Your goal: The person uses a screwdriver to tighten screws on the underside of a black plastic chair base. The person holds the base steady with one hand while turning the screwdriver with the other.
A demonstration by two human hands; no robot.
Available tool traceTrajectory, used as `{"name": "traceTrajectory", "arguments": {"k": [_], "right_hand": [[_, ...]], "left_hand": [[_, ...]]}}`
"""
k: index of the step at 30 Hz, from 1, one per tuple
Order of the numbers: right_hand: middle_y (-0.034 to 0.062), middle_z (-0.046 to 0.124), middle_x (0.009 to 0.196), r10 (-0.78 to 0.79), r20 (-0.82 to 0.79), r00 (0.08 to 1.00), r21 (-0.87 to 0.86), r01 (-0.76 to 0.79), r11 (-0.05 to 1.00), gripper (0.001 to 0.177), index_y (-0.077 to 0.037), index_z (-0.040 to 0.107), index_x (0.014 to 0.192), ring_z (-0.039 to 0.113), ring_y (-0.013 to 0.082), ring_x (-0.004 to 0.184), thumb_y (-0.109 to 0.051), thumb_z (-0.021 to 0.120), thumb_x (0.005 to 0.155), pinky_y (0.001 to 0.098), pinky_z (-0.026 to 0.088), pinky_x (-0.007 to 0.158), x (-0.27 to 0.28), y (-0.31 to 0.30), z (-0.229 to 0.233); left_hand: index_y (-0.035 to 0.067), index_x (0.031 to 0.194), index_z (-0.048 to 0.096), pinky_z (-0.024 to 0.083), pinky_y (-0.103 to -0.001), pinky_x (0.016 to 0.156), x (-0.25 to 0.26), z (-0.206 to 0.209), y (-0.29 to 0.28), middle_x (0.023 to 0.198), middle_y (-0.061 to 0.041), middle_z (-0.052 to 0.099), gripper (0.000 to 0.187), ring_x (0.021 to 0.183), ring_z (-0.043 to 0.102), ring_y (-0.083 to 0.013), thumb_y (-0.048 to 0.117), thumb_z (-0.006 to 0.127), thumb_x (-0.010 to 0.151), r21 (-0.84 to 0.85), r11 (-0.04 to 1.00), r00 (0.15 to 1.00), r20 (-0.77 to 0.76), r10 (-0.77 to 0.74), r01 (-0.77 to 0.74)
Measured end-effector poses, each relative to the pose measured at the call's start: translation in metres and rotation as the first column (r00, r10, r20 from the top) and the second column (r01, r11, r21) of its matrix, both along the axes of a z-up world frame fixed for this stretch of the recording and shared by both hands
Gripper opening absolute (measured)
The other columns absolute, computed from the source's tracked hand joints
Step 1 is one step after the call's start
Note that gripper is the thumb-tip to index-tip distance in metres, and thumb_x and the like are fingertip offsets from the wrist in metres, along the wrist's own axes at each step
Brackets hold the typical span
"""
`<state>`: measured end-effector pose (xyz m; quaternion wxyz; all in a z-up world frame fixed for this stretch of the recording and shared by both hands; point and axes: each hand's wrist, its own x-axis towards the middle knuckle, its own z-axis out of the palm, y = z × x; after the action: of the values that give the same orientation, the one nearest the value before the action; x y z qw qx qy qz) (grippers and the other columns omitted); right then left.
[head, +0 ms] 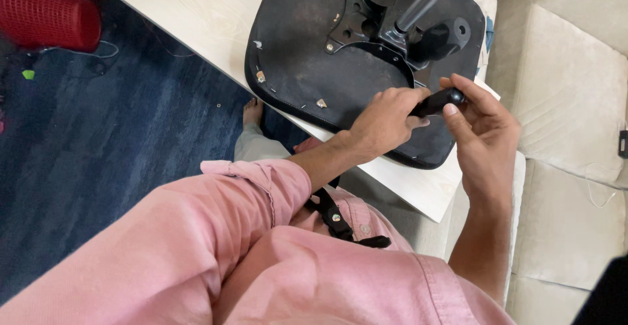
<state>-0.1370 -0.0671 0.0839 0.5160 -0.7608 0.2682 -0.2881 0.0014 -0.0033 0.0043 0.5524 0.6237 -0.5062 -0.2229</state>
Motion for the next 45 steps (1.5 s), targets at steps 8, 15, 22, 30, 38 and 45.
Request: {"name": "traceTrajectory", "arguments": {"k": [8, 15, 22, 30, 38, 45], "right_hand": [[0.0084, 0.071, 0.101, -0.286, 0.017, 0.958, -0.173, 0.284, 0.943, 0.034, 0.007, 0.067, 0.115, 0.066, 0.0114, 0.089, -0.007, 0.088, 0.092, 0.0237, 0.054, 0.077, 0.006, -0.013, -0.016], [0.0076, 0.069, 0.095, -0.359, 0.071, 0.931, -0.294, 0.363, 0.884, 0.035, 0.004, 0.067, 0.107, 0.064, 0.0108, 0.085, -0.015, 0.093, 0.092, 0.0236, 0.053, 0.079, 0.005, -0.015, -0.026], [0.0091, 0.067, 0.092, -0.404, 0.067, 0.912, -0.346, 0.401, 0.848, 0.041, 0.003, 0.063, 0.1, 0.064, 0.013, 0.085, -0.021, 0.095, 0.091, 0.0275, 0.055, 0.081, 0.015, -0.011, -0.029], [0.0082, 0.07, 0.113, -0.148, 0.138, 0.979, -0.135, 0.167, 0.977, 0.029, -0.002, 0.059, 0.113, 0.067, 0.0092, 0.102, -0.008, 0.08, 0.094, 0.0244, 0.056, 0.091, 0.013, 0.002, -0.012], [0.0076, 0.074, 0.124, -0.043, -0.032, 0.999, -0.096, 0.039, 0.995, 0.029, 0.001, 0.07, 0.128, 0.07, 0.0094, 0.112, 0.001, 0.071, 0.099, 0.0227, 0.058, 0.093, -0.001, 0.002, 0.003], [0.0069, 0.074, 0.1, -0.178, -0.002, 0.984, -0.18, 0.174, 0.968, 0.029, 0.004, 0.074, 0.117, 0.069, 0.0083, 0.09, 0.001, 0.084, 0.091, 0.0214, 0.056, 0.077, 0.006, -0.003, -0.008]], "left_hand": [[0.002, 0.111, 0.071, 0.058, -0.045, 0.083, -0.007, -0.012, -0.002, 0.1, -0.018, 0.076, 0.028, 0.094, 0.075, -0.0356, 0.02, 0.075, 0.09, 0.064, 0.998, 0.998, -0.062, 0.006, -0.002], [0.005, 0.108, 0.073, 0.058, -0.043, 0.084, -0.001, -0.038, 0.001, 0.096, -0.015, 0.077, 0.032, 0.094, 0.075, -0.0325, 0.026, 0.079, 0.086, 0.262, 0.964, 0.999, 0.005, -0.053, 0.049], [0.006, 0.104, 0.074, 0.058, -0.042, 0.087, 0.004, -0.055, 0.009, 0.094, -0.015, 0.076, 0.024, 0.093, 0.075, -0.032, 0.025, 0.075, 0.088, 0.434, 0.901, 0.976, 0.201, -0.087, -0.009], [0.006, 0.093, 0.073, 0.06, -0.043, 0.079, -0.001, -0.064, -0.005, 0.093, -0.017, 0.075, 0.007, 0.095, 0.075, -0.0331, 0.012, 0.07, 0.089, 0.375, 0.924, 0.865, 0.486, -0.126, -0.076], [0.007, 0.094, 0.074, 0.06, -0.043, 0.08, -0.002, -0.067, -0.003, 0.093, -0.015, 0.076, 0.009, 0.094, 0.075, -0.0316, 0.007, 0.07, 0.086, 0.348, 0.935, 0.853, 0.505, -0.132, -0.061], [0.005, 0.096, 0.072, 0.06, -0.043, 0.079, -0.002, -0.062, 0.0, 0.093, -0.017, 0.075, 0.009, 0.094, 0.075, -0.0331, 0.006, 0.068, 0.088, 0.403, 0.913, 0.875, 0.464, -0.14, -0.068]]}}
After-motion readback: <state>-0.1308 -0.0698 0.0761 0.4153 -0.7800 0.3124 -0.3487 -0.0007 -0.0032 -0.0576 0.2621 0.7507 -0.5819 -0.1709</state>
